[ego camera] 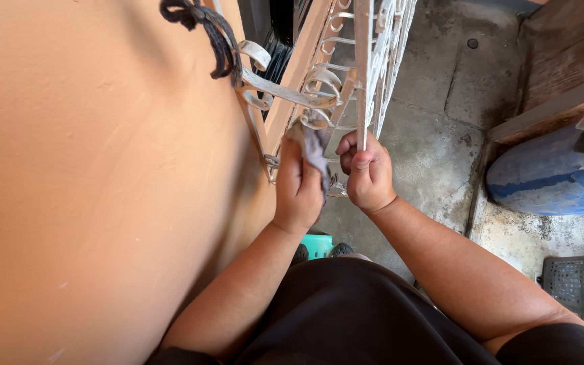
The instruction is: The person cleans a white decorative metal gate using a cloth, wiping the bars and curved sections by hand.
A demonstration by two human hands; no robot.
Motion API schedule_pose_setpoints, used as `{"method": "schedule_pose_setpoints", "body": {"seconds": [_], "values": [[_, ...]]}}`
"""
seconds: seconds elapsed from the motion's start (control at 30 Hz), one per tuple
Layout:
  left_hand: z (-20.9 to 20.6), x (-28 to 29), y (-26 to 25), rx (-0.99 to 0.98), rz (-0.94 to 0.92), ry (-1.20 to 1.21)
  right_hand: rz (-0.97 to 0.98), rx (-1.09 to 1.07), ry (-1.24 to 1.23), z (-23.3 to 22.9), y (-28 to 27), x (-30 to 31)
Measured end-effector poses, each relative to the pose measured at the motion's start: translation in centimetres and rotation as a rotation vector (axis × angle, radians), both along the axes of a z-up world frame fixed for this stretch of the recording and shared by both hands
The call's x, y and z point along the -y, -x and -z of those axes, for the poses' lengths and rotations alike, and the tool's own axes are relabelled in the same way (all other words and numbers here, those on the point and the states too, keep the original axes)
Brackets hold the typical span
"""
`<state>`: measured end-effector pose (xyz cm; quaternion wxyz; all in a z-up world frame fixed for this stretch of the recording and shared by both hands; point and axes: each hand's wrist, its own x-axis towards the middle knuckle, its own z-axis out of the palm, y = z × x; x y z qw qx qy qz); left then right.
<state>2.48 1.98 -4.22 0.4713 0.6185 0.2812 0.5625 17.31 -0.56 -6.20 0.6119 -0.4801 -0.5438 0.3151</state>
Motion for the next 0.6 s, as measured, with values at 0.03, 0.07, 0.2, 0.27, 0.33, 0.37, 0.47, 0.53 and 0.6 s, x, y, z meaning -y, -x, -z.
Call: {"method": "schedule_pose_setpoints", "body": {"seconds": [0.03,0.07,0.2,0.27,0.33,0.37,0.47,0.53,0.6], "values": [[-0.1,-0.1,-0.6,-0.001,0.000,0.002,0.000,-0.001,0.002,-0.4,0.2,0.0],[0.0,-0.3,-1.5,0.147,0.150,0.149,-0.021,0.021,-0.112,-0.7,0.4,-0.1],[2.3,-2.0,-3.5,0.039,0.037,-0.130,0.066,0.146,-0.110,-0.5,-0.1,-0.1],[4.6,-2.4,-3.7,0.047,0.037,-0.088,0.039,0.080,-0.068,0.3,-0.1,-0.2],[7.1,-2.5,-3.7,0.055,0.038,-0.047,0.012,0.016,-0.027,0.8,-0.4,0.0],[8.3,-2.5,-3.5,0.057,0.088,0.071,0.009,0.025,-0.015,0.9,-0.5,0.1],[10.7,-3.3,-2.8,0.053,0.164,0.175,-0.008,0.012,-0.010,1.0,-0.6,0.0],[11.1,-3.3,-2.6,0.052,0.185,0.161,-0.026,-0.005,-0.017,1.0,-0.6,-0.1],[10.4,-2.8,-2.7,0.221,0.292,0.282,-0.025,-0.011,-0.020,1.1,-0.7,-0.1]]}}
